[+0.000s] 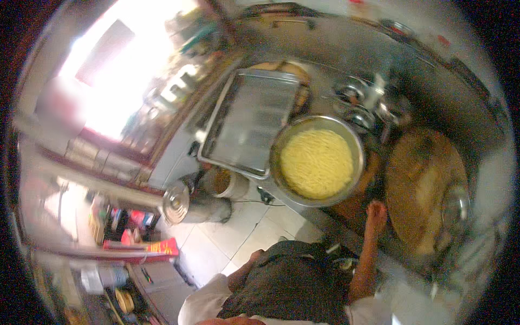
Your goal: The person handles various kitchen items including a long hose, a large pot, a small pan, and a container. The person pours liquid into a large pot and interacts with several cooking stations.
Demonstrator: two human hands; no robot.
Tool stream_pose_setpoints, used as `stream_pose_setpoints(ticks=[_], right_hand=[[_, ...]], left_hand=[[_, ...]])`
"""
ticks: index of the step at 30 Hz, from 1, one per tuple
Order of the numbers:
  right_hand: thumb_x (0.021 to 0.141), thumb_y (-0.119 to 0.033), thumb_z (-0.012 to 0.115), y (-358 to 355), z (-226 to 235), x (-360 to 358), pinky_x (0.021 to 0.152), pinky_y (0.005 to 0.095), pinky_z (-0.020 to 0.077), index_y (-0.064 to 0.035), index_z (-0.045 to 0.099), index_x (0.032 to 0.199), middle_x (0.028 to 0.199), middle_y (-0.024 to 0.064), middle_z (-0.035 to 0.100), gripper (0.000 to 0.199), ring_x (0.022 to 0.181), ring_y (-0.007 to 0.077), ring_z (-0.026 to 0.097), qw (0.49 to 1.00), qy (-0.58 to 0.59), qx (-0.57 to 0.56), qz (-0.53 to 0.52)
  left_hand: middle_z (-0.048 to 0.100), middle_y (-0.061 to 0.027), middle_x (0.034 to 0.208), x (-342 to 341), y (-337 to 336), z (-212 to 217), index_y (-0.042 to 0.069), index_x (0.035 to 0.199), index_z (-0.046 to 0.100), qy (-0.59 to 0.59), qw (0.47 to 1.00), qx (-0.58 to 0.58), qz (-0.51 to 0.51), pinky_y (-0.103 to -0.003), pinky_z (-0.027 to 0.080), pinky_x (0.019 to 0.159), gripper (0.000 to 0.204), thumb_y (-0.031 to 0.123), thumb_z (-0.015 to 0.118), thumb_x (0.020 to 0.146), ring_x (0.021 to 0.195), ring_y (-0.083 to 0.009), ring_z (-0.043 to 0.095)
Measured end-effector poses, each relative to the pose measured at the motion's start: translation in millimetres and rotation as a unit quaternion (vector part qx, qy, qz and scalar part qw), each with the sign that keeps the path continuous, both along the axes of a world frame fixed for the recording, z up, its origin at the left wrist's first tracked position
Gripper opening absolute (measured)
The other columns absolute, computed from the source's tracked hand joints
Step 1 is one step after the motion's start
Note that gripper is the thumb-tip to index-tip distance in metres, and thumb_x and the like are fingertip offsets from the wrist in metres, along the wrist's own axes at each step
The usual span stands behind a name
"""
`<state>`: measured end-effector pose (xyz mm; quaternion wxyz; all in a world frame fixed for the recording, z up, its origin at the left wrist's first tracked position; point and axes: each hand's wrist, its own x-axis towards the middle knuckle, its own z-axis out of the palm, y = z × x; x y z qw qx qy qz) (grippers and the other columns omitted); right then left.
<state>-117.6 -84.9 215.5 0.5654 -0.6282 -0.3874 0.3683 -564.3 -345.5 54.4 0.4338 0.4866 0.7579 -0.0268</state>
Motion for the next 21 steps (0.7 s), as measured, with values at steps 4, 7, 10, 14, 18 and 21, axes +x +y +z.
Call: stream_pose_setpoints(ticks=[4, 7, 10, 14, 18, 21], right_hand=[[0.085, -0.018, 0.058, 32.6, -6.8, 4.7, 0.064, 0.0288, 0.0473, -0.0038, 0.055, 0.093, 0.083, 0.0042, 0.057, 0.016, 0.071, 0.0137, 0.055, 0.998, -0.049, -0.022, 0.032], [0.083, -0.025, 0.061, 31.6, 0.5, -20.7, 0.064, 0.0311, 0.0478, -0.0041, 0.057, 0.09, 0.081, 0.0043, 0.059, 0.022, 0.069, 0.0153, 0.056, 1.0, 0.018, -0.013, 0.005], [0.083, -0.024, 0.061, 35.3, -3.7, -38.2, 0.064, 0.031, 0.0481, -0.0038, 0.058, 0.089, 0.079, 0.006, 0.061, 0.021, 0.07, 0.0167, 0.058, 0.993, -0.114, -0.035, 0.012], [0.082, -0.018, 0.06, 55.0, -6.1, -51.5, 0.066, 0.0316, 0.0482, -0.0033, 0.059, 0.087, 0.081, 0.0087, 0.062, 0.015, 0.073, 0.019, 0.06, 0.963, -0.266, -0.038, 0.032], [0.083, -0.01, 0.057, 120.3, -39.9, -23.8, 0.069, 0.03, 0.0457, -0.0053, 0.056, 0.09, 0.079, 0.0057, 0.057, 0.008, 0.074, 0.0164, 0.055, 0.971, -0.234, -0.033, -0.024], [0.085, -0.012, 0.056, 205.3, -118.3, 77.4, 0.066, 0.0274, 0.0422, -0.0075, 0.052, 0.095, 0.078, 0.0046, 0.051, 0.012, 0.07, 0.016, 0.049, 0.99, -0.111, 0.016, -0.088]], left_hand=[[0.063, -0.0174, 0.096, -23.8, -28.3, -18.7, 0.005, 0.095, 0.063, -0.057, 0.998, 0.038, -0.014, -0.039, 0.046, 0.079, 0.039, 0.038, 0.052, 0.079, 0.093, -0.0306, 0.06], [0.064, -0.0168, 0.093, -40.3, -36.0, -10.7, 0.005, 0.095, 0.063, -0.06, 0.998, 0.018, 0.016, -0.038, 0.047, 0.075, 0.036, 0.035, 0.05, 0.08, 0.09, -0.0296, 0.06], [0.064, -0.0162, 0.09, -52.8, -42.2, -1.7, 0.005, 0.095, 0.064, -0.047, 0.997, -0.005, 0.056, -0.037, 0.048, 0.071, 0.034, 0.032, 0.049, 0.082, 0.086, -0.0286, 0.061], [0.065, -0.0154, 0.086, -57.3, -56.3, 27.5, 0.005, 0.095, 0.064, -0.005, 0.995, -0.071, 0.064, -0.036, 0.049, 0.066, 0.031, 0.028, 0.047, 0.083, 0.082, -0.0272, 0.063], [0.065, -0.0165, 0.086, -51.7, -71.6, 17.3, 0.004, 0.093, 0.065, 0.085, 0.993, -0.066, -0.05, -0.037, 0.049, 0.07, 0.03, 0.027, 0.049, 0.082, 0.083, -0.0275, 0.062], [0.064, -0.0176, 0.094, -12.7, -53.2, -1.2, 0.004, 0.096, 0.064, -0.015, 0.986, 0.006, 0.168, -0.038, 0.047, 0.078, 0.037, 0.035, 0.053, 0.08, 0.089, -0.0305, 0.061]])
